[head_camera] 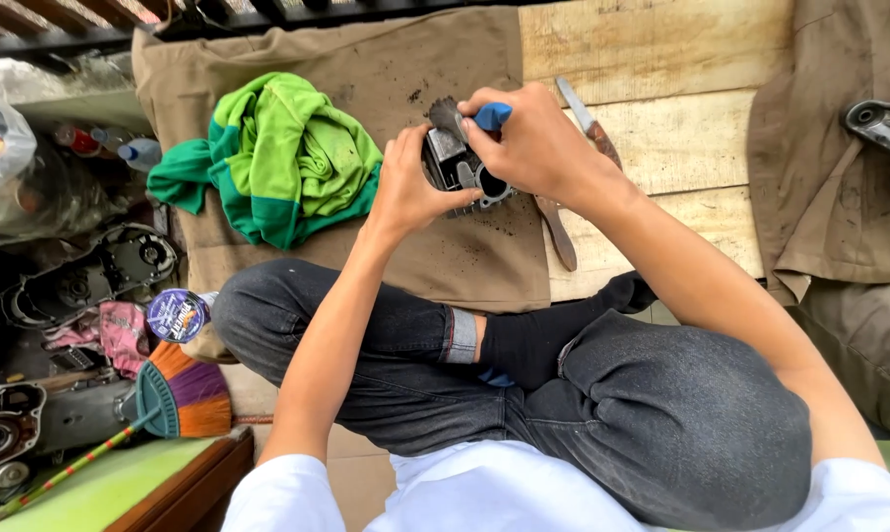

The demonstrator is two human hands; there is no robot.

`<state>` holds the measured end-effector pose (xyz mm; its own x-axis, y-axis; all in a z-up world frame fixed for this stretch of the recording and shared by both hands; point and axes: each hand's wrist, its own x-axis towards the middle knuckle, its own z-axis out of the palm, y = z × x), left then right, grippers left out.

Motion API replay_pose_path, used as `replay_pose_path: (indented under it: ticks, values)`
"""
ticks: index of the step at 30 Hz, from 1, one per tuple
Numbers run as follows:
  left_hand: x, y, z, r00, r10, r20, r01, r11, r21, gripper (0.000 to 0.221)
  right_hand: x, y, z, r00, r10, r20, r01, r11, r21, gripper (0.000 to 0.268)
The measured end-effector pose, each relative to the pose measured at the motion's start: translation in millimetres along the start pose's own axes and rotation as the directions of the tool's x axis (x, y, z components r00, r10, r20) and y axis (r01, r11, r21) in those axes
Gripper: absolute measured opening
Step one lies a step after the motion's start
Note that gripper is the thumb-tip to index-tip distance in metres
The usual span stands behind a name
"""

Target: The person cleans carbon deposits and grime from a motorcycle engine casing by scraping it with a knife and a screwdriver, then scrubbing it with a brush, holding the casing steady by hand throughout the process.

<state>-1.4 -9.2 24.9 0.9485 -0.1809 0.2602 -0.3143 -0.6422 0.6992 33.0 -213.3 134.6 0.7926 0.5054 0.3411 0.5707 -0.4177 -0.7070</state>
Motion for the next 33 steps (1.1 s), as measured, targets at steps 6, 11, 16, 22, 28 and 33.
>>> replay_pose_path:
  ticks: [6,11,16,22,28,33]
  values:
    - [-0.3,-0.2,3.1,0.999,-0.033,0.007,0.033,0.999,0.006,0.104,-2.2,-0.1,12.2,0.996,-0.078,-0.051,0.082,0.993,0.084,0.014]
    - [-4.1,3.4,2.7,0.998,-0.059,0.011,0.059,0.998,0.022,0.105,1.4,-4.3,5.5,0.995,0.089,0.042,-0.090,0.996,0.025,0.014]
    - [-1.6,2.9,2.3,0.999,-0.040,-0.002,0.040,0.999,0.021,0.102,-1.5,6.4,8.1,1.000,-0.029,0.001,0.029,0.999,0.022,0.014]
    - [-3.7,3.7,1.8,0.999,-0.048,0.012,0.047,0.998,0.035,0.105,-2.5,12.7,18.4,0.959,-0.267,-0.091,0.255,0.959,-0.126,0.022]
    - [-3.9,2.9,0.9,0.998,-0.062,-0.002,0.062,0.998,-0.005,0.101,2.5,-18.2,-35.2,0.900,0.373,0.227,-0.394,0.918,0.055,0.017]
    - [-4.7,5.1,1.4,0.997,-0.078,0.020,0.078,0.997,-0.014,0.099,-12.2,29.7,-61.7,0.974,0.215,0.072,-0.225,0.954,0.199,0.016]
